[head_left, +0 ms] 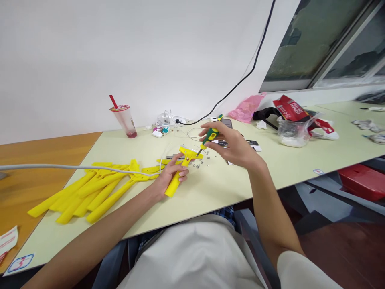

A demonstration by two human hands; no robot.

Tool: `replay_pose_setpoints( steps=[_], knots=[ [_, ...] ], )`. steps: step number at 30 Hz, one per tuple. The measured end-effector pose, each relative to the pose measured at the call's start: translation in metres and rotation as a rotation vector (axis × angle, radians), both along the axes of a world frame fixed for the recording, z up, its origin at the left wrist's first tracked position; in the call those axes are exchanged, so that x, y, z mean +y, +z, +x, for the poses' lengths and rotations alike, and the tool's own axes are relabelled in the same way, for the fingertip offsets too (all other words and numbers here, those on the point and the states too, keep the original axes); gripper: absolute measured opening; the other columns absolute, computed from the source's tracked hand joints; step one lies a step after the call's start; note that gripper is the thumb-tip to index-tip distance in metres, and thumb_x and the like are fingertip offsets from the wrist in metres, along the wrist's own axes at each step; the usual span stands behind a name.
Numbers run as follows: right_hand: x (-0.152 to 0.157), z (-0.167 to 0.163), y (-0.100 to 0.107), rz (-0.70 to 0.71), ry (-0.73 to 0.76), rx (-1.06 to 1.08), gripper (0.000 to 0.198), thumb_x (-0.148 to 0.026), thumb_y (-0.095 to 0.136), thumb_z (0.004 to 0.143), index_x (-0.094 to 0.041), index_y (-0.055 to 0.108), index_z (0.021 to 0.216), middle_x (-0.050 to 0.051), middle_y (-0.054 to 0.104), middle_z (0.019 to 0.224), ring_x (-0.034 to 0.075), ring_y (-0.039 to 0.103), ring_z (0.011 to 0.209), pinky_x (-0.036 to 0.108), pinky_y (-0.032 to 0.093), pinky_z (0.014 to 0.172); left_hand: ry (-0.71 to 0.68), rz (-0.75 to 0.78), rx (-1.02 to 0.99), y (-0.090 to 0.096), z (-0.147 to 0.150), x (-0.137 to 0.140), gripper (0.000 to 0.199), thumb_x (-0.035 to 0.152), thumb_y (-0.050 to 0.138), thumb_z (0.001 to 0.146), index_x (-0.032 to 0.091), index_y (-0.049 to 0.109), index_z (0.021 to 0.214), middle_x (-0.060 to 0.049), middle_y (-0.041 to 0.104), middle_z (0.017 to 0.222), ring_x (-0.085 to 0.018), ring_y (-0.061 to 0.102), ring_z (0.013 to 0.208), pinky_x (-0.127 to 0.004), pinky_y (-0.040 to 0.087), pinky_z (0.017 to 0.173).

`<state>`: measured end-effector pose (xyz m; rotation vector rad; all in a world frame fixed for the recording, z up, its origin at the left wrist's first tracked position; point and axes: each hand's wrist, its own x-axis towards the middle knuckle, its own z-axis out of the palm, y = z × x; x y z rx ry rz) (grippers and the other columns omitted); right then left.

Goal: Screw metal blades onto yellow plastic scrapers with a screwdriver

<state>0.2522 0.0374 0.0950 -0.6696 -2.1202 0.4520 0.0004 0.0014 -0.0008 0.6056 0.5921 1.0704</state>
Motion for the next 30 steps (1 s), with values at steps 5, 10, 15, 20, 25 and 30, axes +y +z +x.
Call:
replay_pose_setpoints(
  steps=[5, 10, 15, 20, 25, 30],
  knots=[
    [0.009, -0.008, -0.008, 0.116, -0.110, 0.034, 0.038, -0.045, 0.078, 0.102, -0.030, 0.067, 0.135, 0.006, 0.077, 0.119, 0.024, 0.077, 0.098, 0.045, 0.069, 0.095, -0.023, 0.040, 0.017, -0.003, 0.000, 0.001, 0.081, -0.001, 0.079, 0.074, 0.029, 0.056, 0.146, -0.003, 0.070, 0.108, -0.004, 0.052, 0.055, -0.017, 0.043, 0.049],
    [0.011, -0.014, -0.014, 0.029, 0.014, -0.002, 0.047, -0.037, 0.065, 0.109, -0.033, 0.049, 0.153, 0.010, 0.070, 0.137, 0.026, 0.074, 0.122, 0.048, 0.064, 0.107, 0.002, 0.025, 0.038, 0.001, 0.002, -0.001, 0.079, 0.001, 0.082, 0.073, 0.028, 0.059, 0.143, -0.008, 0.071, 0.122, -0.005, 0.056, 0.060, -0.017, 0.043, 0.049],
    [0.015, -0.017, -0.017, -0.030, 0.025, 0.104, 0.045, -0.038, 0.072, 0.105, -0.032, 0.053, 0.145, 0.006, 0.075, 0.126, 0.024, 0.079, 0.110, 0.047, 0.066, 0.105, 0.016, -0.004, 0.018, 0.006, 0.002, -0.002, 0.075, 0.001, 0.083, 0.072, 0.026, 0.060, 0.139, -0.010, 0.070, 0.124, -0.006, 0.058, 0.063, -0.017, 0.044, 0.050],
    [0.019, -0.019, -0.020, 0.067, -0.046, 0.089, 0.044, -0.042, 0.073, 0.105, -0.030, 0.056, 0.143, 0.006, 0.077, 0.113, 0.024, 0.077, 0.103, 0.045, 0.065, 0.101, 0.007, 0.005, 0.008, 0.005, 0.004, -0.003, 0.078, 0.000, 0.082, 0.073, 0.026, 0.057, 0.142, -0.004, 0.068, 0.111, -0.005, 0.053, 0.058, -0.018, 0.042, 0.049],
    [0.025, -0.020, -0.026, -0.065, 0.097, 0.108, 0.049, -0.039, 0.066, 0.108, -0.032, 0.050, 0.154, 0.012, 0.069, 0.145, 0.025, 0.076, 0.122, 0.047, 0.065, 0.106, 0.034, -0.024, -0.010, 0.002, 0.002, -0.001, 0.076, 0.000, 0.083, 0.074, 0.027, 0.054, 0.139, -0.005, 0.067, 0.114, -0.004, 0.053, 0.058, -0.017, 0.044, 0.051],
    [0.038, -0.028, -0.040, -0.009, -0.037, 0.173, 0.050, -0.050, 0.078, 0.100, -0.029, 0.058, 0.141, 0.003, 0.077, 0.107, 0.022, 0.078, 0.095, 0.044, 0.068, 0.097, 0.084, -0.028, -0.001, -0.001, 0.004, 0.001, 0.067, 0.004, 0.091, 0.074, 0.024, 0.054, 0.126, -0.004, 0.068, 0.111, -0.003, 0.053, 0.058, -0.016, 0.042, 0.048]
  ],
)
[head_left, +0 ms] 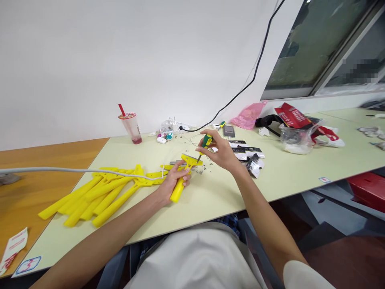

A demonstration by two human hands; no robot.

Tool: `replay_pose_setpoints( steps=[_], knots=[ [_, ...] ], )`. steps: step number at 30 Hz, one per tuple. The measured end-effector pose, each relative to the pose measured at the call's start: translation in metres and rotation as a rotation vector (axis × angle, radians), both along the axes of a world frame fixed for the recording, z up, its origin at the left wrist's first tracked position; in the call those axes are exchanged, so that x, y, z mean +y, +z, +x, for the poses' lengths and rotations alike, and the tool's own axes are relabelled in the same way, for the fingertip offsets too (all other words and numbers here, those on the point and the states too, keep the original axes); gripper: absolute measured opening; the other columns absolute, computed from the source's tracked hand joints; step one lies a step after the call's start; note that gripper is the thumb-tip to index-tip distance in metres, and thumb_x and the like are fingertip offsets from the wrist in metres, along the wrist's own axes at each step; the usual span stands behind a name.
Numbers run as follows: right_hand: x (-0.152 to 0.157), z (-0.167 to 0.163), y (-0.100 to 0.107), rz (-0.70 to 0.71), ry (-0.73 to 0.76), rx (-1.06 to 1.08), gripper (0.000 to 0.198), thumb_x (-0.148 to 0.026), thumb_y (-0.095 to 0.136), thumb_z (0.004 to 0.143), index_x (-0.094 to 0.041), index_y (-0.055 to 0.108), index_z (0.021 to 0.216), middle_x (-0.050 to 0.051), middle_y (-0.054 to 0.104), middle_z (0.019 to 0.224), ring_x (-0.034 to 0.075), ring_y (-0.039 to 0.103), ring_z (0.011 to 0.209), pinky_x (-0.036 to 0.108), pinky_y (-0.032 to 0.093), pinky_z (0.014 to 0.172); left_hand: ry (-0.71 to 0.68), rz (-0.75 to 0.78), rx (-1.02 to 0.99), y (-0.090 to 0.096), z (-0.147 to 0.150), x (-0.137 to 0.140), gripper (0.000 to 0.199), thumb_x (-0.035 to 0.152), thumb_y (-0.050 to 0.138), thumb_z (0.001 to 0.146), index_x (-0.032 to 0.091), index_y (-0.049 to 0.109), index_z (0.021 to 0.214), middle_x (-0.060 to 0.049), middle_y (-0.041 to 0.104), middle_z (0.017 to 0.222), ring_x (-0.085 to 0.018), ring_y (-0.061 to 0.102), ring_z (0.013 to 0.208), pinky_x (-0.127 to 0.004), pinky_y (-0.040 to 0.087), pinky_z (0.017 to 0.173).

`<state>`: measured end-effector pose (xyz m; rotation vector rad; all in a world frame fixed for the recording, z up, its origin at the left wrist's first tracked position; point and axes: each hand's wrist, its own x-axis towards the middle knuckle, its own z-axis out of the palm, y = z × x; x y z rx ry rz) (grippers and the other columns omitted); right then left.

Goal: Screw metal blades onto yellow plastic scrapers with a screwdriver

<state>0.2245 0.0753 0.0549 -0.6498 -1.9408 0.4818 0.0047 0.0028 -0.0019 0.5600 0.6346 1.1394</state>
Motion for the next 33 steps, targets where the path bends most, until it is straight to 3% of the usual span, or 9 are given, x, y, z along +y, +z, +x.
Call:
replay_pose_setpoints(
  steps=[6, 9, 13, 21, 26, 29, 33],
  knots=[
    [0.007, -0.005, -0.011, -0.031, 0.121, 0.011, 0.054, -0.046, 0.064, 0.109, -0.029, 0.043, 0.156, 0.012, 0.071, 0.135, 0.024, 0.078, 0.113, 0.046, 0.065, 0.101, -0.005, 0.027, 0.044, -0.001, 0.002, 0.001, 0.067, 0.007, 0.095, 0.071, 0.023, 0.054, 0.122, -0.004, 0.069, 0.111, -0.003, 0.052, 0.057, -0.015, 0.039, 0.044],
    [0.011, -0.004, -0.013, -0.081, 0.100, 0.082, 0.055, -0.051, 0.070, 0.105, -0.030, 0.047, 0.149, 0.008, 0.074, 0.123, 0.021, 0.079, 0.098, 0.042, 0.067, 0.093, -0.014, 0.035, 0.062, -0.001, 0.002, 0.000, 0.066, 0.007, 0.094, 0.073, 0.022, 0.056, 0.125, -0.005, 0.068, 0.115, -0.003, 0.053, 0.057, -0.015, 0.040, 0.044],
    [0.014, -0.002, -0.017, -0.028, 0.006, 0.149, 0.055, -0.057, 0.078, 0.099, -0.029, 0.052, 0.139, 0.001, 0.074, 0.101, 0.019, 0.073, 0.086, 0.035, 0.065, 0.080, -0.040, 0.052, 0.074, 0.000, 0.003, -0.003, 0.063, 0.009, 0.094, 0.075, 0.023, 0.057, 0.124, -0.005, 0.067, 0.117, -0.003, 0.054, 0.059, -0.015, 0.041, 0.045],
    [0.008, -0.006, -0.017, 0.027, 0.062, 0.159, 0.050, -0.049, 0.064, 0.110, -0.030, 0.046, 0.152, 0.009, 0.074, 0.127, 0.021, 0.081, 0.099, 0.033, 0.064, 0.075, -0.018, 0.067, 0.055, -0.006, 0.004, 0.001, 0.064, 0.010, 0.096, 0.072, 0.021, 0.057, 0.120, -0.005, 0.068, 0.112, -0.005, 0.058, 0.062, -0.016, 0.043, 0.046],
    [0.011, -0.010, -0.021, 0.073, 0.009, 0.167, 0.060, -0.053, 0.076, 0.102, -0.030, 0.052, 0.152, 0.004, 0.077, 0.114, 0.018, 0.080, 0.082, 0.035, 0.068, 0.075, 0.003, 0.050, 0.033, -0.007, 0.001, 0.005, 0.066, 0.005, 0.092, 0.070, 0.021, 0.055, 0.122, -0.006, 0.068, 0.111, -0.007, 0.061, 0.065, -0.016, 0.041, 0.046],
    [0.009, -0.009, -0.020, 0.099, -0.011, 0.156, 0.061, -0.053, 0.075, 0.103, -0.031, 0.052, 0.155, 0.006, 0.078, 0.118, 0.021, 0.081, 0.094, 0.039, 0.070, 0.084, 0.013, 0.045, 0.034, -0.006, -0.001, 0.006, 0.068, 0.004, 0.091, 0.069, 0.022, 0.054, 0.124, -0.007, 0.068, 0.115, -0.007, 0.061, 0.065, -0.017, 0.039, 0.046],
    [0.003, -0.009, -0.018, 0.062, 0.079, 0.171, 0.056, -0.047, 0.060, 0.112, -0.033, 0.044, 0.164, 0.015, 0.068, 0.150, 0.028, 0.079, 0.123, 0.046, 0.070, 0.095, 0.044, 0.060, 0.047, -0.003, -0.002, 0.005, 0.071, 0.004, 0.092, 0.068, 0.023, 0.054, 0.125, -0.006, 0.069, 0.116, -0.007, 0.060, 0.064, -0.017, 0.040, 0.047]
  ],
)
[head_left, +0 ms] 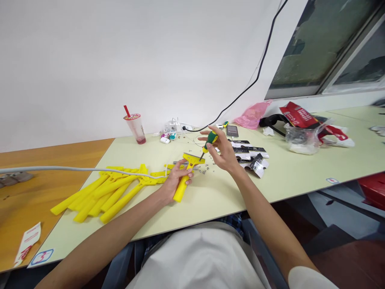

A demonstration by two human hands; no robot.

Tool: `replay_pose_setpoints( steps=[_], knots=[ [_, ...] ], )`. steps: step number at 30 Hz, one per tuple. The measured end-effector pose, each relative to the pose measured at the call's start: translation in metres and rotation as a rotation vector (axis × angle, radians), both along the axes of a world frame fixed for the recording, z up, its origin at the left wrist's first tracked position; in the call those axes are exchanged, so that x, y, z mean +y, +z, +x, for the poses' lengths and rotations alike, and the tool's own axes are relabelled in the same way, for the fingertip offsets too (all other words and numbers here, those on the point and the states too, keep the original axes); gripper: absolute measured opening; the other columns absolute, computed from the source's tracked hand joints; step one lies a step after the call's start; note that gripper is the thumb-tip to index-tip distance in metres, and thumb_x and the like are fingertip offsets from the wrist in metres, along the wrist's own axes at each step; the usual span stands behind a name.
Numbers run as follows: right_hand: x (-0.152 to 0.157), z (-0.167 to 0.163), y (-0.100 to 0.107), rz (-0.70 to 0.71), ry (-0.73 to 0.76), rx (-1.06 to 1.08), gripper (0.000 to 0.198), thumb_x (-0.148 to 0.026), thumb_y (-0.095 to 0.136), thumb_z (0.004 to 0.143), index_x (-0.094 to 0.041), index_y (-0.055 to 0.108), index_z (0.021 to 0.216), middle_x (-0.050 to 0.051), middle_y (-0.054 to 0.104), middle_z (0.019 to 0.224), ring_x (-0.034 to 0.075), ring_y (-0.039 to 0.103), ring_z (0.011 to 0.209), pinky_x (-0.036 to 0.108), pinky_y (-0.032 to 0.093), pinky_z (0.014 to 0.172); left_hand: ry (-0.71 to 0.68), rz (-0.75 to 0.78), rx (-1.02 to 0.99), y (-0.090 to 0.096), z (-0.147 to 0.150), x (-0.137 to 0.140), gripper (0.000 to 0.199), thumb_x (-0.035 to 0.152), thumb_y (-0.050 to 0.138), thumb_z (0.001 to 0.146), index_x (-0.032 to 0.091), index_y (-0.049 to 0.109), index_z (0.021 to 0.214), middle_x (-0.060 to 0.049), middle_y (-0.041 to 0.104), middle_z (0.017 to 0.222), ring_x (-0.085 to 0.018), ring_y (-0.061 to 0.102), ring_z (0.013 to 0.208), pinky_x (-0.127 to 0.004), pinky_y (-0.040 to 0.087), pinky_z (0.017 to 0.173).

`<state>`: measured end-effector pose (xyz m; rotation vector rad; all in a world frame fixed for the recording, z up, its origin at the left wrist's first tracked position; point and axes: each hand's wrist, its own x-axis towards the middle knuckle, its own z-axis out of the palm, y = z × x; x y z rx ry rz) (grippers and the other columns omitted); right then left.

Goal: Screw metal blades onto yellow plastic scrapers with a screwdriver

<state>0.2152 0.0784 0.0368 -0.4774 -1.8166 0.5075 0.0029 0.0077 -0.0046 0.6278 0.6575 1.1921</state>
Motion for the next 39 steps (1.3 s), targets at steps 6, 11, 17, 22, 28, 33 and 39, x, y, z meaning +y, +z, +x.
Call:
replay_pose_setpoints(
  steps=[6, 11, 17, 22, 28, 33, 39],
  knots=[
    [0.004, -0.004, -0.004, 0.015, -0.052, 0.053, 0.054, -0.048, 0.081, 0.100, -0.031, 0.059, 0.147, 0.004, 0.078, 0.113, 0.024, 0.083, 0.100, 0.044, 0.070, 0.094, 0.047, 0.018, 0.025, 0.004, -0.001, -0.002, 0.073, 0.003, 0.093, 0.065, 0.023, 0.051, 0.122, -0.003, 0.068, 0.105, -0.008, 0.060, 0.067, -0.018, 0.040, 0.049],
    [0.008, -0.006, -0.007, 0.139, -0.146, 0.058, 0.054, -0.043, 0.080, 0.102, -0.034, 0.053, 0.147, 0.002, 0.070, 0.108, 0.021, 0.077, 0.095, 0.040, 0.067, 0.088, 0.039, 0.050, 0.038, 0.006, 0.000, -0.004, 0.072, 0.006, 0.093, 0.067, 0.024, 0.054, 0.124, -0.002, 0.068, 0.105, -0.009, 0.060, 0.067, -0.019, 0.040, 0.050],
    [0.012, -0.010, -0.012, 0.125, -0.055, 0.082, 0.062, -0.037, 0.074, 0.107, -0.038, 0.037, 0.156, 0.005, 0.066, 0.127, 0.019, 0.076, 0.097, 0.041, 0.067, 0.092, 0.042, 0.062, 0.043, 0.007, -0.001, -0.004, 0.078, 0.007, 0.095, 0.067, 0.023, 0.053, 0.131, -0.005, 0.070, 0.110, -0.008, 0.060, 0.067, -0.019, 0.038, 0.050],
    [0.011, -0.006, -0.012, 0.154, -0.054, 0.010, 0.053, -0.040, 0.066, 0.111, -0.035, 0.040, 0.157, 0.006, 0.068, 0.118, 0.021, 0.076, 0.100, 0.042, 0.067, 0.091, 0.063, 0.027, 0.021, 0.004, -0.001, -0.003, 0.077, 0.005, 0.093, 0.065, 0.022, 0.052, 0.128, -0.007, 0.071, 0.113, -0.008, 0.061, 0.068, -0.019, 0.039, 0.051],
    [0.009, -0.005, -0.008, 0.087, -0.012, -0.003, 0.046, -0.044, 0.063, 0.112, -0.032, 0.050, 0.155, 0.011, 0.070, 0.131, 0.023, 0.080, 0.106, 0.043, 0.069, 0.093, 0.119, -0.029, -0.004, 0.002, -0.005, 0.003, 0.076, 0.003, 0.092, 0.065, 0.022, 0.052, 0.127, -0.009, 0.072, 0.116, -0.008, 0.061, 0.067, -0.019, 0.041, 0.050],
    [0.009, -0.003, -0.006, 0.199, -0.176, -0.035, 0.040, -0.043, 0.073, 0.107, -0.031, 0.059, 0.142, 0.004, 0.074, 0.105, 0.019, 0.074, 0.085, 0.036, 0.067, 0.081, 0.106, 0.008, 0.013, 0.001, -0.006, 0.004, 0.072, 0.005, 0.094, 0.068, 0.022, 0.056, 0.126, -0.007, 0.070, 0.115, -0.008, 0.061, 0.068, -0.019, 0.042, 0.050],
    [0.008, -0.002, -0.006, 0.083, -0.010, -0.008, 0.052, -0.038, 0.059, 0.114, -0.035, 0.042, 0.164, 0.013, 0.065, 0.143, 0.022, 0.078, 0.108, 0.042, 0.068, 0.096, 0.115, 0.019, 0.023, 0.002, -0.005, 0.002, 0.071, 0.006, 0.095, 0.065, 0.022, 0.055, 0.122, -0.007, 0.069, 0.115, -0.008, 0.060, 0.067, -0.019, 0.043, 0.050]
  ],
)
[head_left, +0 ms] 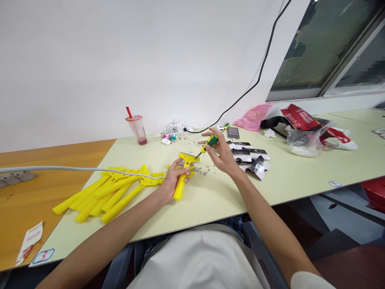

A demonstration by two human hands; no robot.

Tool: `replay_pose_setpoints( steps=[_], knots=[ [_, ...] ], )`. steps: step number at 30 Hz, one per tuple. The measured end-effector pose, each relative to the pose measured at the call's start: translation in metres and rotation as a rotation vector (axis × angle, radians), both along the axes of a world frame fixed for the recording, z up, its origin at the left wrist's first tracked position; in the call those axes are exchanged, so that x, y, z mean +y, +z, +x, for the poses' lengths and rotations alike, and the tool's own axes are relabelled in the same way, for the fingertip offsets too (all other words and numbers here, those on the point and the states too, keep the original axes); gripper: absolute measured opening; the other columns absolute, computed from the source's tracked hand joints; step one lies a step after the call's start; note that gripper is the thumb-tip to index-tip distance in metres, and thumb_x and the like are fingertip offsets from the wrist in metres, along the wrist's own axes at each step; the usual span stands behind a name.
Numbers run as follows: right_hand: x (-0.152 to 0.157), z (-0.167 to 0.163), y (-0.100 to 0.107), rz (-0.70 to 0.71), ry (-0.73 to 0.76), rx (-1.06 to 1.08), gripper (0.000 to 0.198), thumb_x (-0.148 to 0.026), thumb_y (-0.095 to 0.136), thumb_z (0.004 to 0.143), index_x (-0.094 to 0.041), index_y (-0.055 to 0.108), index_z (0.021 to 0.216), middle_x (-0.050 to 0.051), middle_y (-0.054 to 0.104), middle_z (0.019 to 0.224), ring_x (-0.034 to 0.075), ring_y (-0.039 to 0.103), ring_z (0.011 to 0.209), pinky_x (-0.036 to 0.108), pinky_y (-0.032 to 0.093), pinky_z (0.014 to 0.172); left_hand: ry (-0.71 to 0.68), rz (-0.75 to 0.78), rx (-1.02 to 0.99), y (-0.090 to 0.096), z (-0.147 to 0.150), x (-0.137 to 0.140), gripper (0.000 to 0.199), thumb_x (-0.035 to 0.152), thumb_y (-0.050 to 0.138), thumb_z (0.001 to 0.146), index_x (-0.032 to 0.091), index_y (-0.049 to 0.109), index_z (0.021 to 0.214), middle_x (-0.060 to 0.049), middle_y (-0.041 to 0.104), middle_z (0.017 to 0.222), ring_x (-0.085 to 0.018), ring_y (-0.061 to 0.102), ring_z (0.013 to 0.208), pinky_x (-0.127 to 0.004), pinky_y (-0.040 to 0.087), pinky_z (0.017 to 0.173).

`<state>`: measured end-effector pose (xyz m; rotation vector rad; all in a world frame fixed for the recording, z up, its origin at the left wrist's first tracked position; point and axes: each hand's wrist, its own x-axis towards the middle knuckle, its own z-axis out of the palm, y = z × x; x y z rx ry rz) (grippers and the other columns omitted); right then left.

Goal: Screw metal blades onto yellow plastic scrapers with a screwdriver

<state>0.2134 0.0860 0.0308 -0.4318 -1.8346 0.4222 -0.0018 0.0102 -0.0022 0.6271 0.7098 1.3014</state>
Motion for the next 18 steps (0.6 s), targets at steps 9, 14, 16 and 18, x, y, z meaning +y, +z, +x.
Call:
replay_pose_setpoints(
  steps=[9, 14, 16, 18],
  knots=[
    [-0.0002, 0.0007, 0.0010, -0.029, 0.012, 0.005, 0.055, -0.041, 0.060, 0.113, -0.035, 0.042, 0.165, 0.014, 0.063, 0.149, 0.025, 0.077, 0.119, 0.045, 0.067, 0.099, -0.008, -0.008, -0.012, -0.0018, -0.0010, 0.0006, 0.071, 0.005, 0.094, 0.065, 0.023, 0.055, 0.122, -0.005, 0.069, 0.111, -0.008, 0.061, 0.067, -0.018, 0.042, 0.050],
    [0.0007, 0.0005, 0.0010, 0.010, -0.134, 0.014, 0.038, -0.044, 0.075, 0.105, -0.030, 0.064, 0.139, 0.004, 0.074, 0.106, 0.020, 0.077, 0.088, 0.037, 0.068, 0.082, 0.005, -0.002, -0.003, -0.0022, -0.0019, 0.0026, 0.068, 0.005, 0.093, 0.068, 0.022, 0.057, 0.123, -0.007, 0.069, 0.116, -0.008, 0.061, 0.067, -0.018, 0.042, 0.050],
    [0.0011, 0.0000, 0.0008, 0.055, -0.163, -0.013, 0.041, -0.044, 0.073, 0.106, -0.031, 0.060, 0.142, 0.005, 0.073, 0.107, 0.021, 0.075, 0.091, 0.039, 0.067, 0.086, 0.000, 0.009, -0.001, -0.0019, -0.0021, 0.0027, 0.068, 0.005, 0.093, 0.069, 0.021, 0.058, 0.125, -0.008, 0.069, 0.116, -0.008, 0.061, 0.067, -0.018, 0.042, 0.050],
    [0.0012, -0.0009, 0.0000, 0.050, -0.099, -0.031, 0.053, -0.045, 0.069, 0.109, -0.032, 0.048, 0.156, 0.010, 0.070, 0.126, 0.023, 0.076, 0.107, 0.042, 0.067, 0.096, -0.001, 0.006, -0.008, -0.0015, -0.0025, 0.0028, 0.069, 0.005, 0.092, 0.069, 0.022, 0.057, 0.126, -0.008, 0.069, 0.118, -0.007, 0.061, 0.068, -0.018, 0.042, 0.050]
  ],
)
